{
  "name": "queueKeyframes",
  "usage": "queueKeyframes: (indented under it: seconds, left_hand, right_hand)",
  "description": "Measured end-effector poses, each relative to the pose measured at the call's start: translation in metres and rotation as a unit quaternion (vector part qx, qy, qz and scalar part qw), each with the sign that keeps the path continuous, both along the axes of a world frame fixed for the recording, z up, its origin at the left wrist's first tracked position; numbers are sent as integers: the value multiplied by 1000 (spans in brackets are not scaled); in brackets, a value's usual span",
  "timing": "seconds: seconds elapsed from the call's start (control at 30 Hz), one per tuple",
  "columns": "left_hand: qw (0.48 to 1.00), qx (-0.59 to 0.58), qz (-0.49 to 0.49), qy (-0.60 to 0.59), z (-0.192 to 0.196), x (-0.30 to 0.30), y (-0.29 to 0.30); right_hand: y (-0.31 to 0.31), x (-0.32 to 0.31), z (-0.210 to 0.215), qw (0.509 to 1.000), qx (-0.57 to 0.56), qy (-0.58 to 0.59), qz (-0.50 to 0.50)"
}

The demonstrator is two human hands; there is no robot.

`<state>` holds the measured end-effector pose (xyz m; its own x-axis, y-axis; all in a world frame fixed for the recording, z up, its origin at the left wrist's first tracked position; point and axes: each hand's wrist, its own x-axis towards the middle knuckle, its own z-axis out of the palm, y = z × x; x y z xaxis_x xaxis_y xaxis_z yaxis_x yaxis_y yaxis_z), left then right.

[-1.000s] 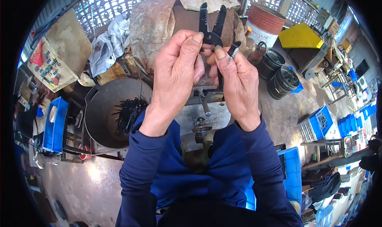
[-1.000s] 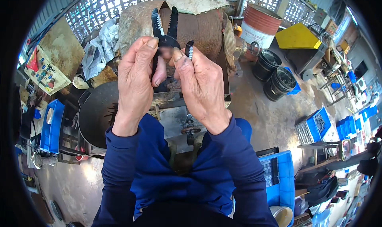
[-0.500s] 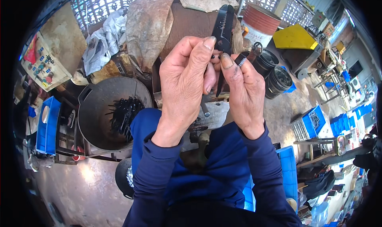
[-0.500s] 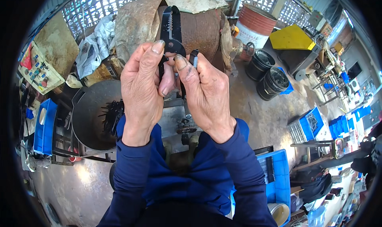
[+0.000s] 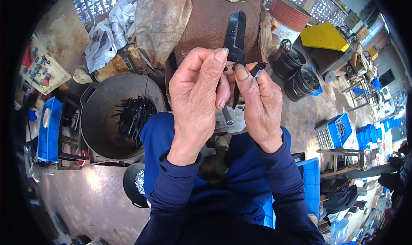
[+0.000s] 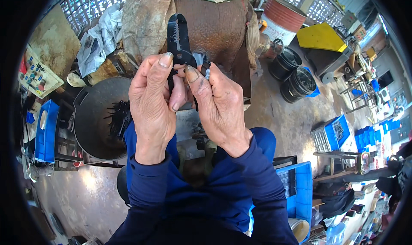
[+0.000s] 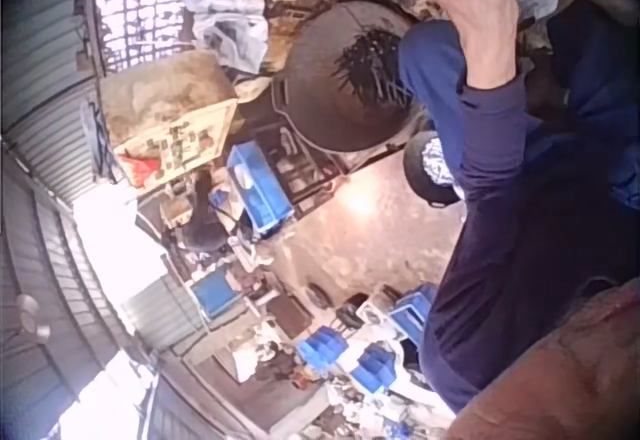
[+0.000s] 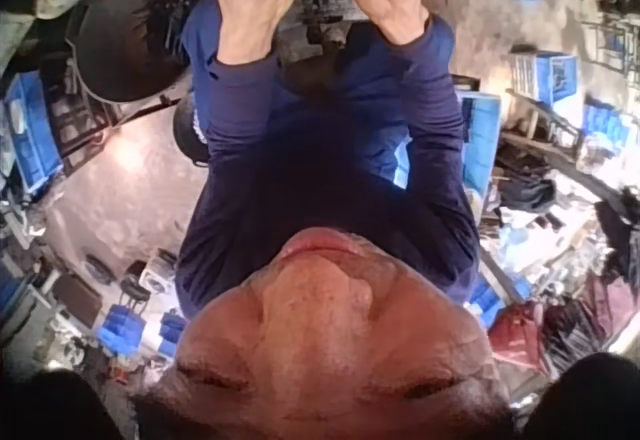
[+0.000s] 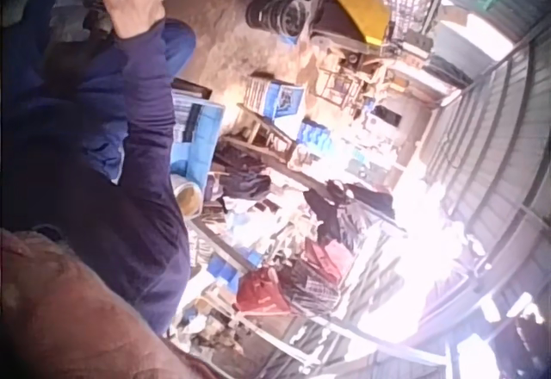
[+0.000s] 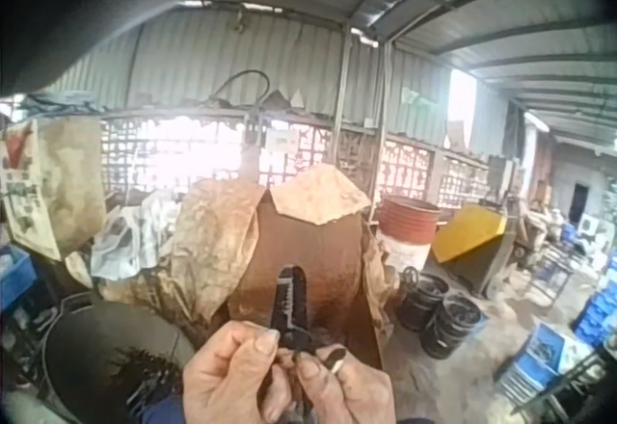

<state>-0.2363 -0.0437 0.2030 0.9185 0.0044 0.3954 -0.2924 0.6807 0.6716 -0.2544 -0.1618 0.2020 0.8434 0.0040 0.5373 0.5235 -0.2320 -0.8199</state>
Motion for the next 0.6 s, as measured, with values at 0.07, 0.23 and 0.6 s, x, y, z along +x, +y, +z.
queueKeyframes:
  seconds: [0.07, 0.23, 0.6]
  left_hand:
    - [1000, -1, 12, 7, -3, 3, 3]
    - [999, 8, 29, 14, -12, 11, 11]
    - [996, 53, 73, -15, -23, 21, 9]
  right_hand:
    - [3, 5, -3, 1000, 3, 11, 11]
    - [10, 18, -9, 999, 2, 32, 37]
    - [13, 33, -27, 999, 31, 11, 39]
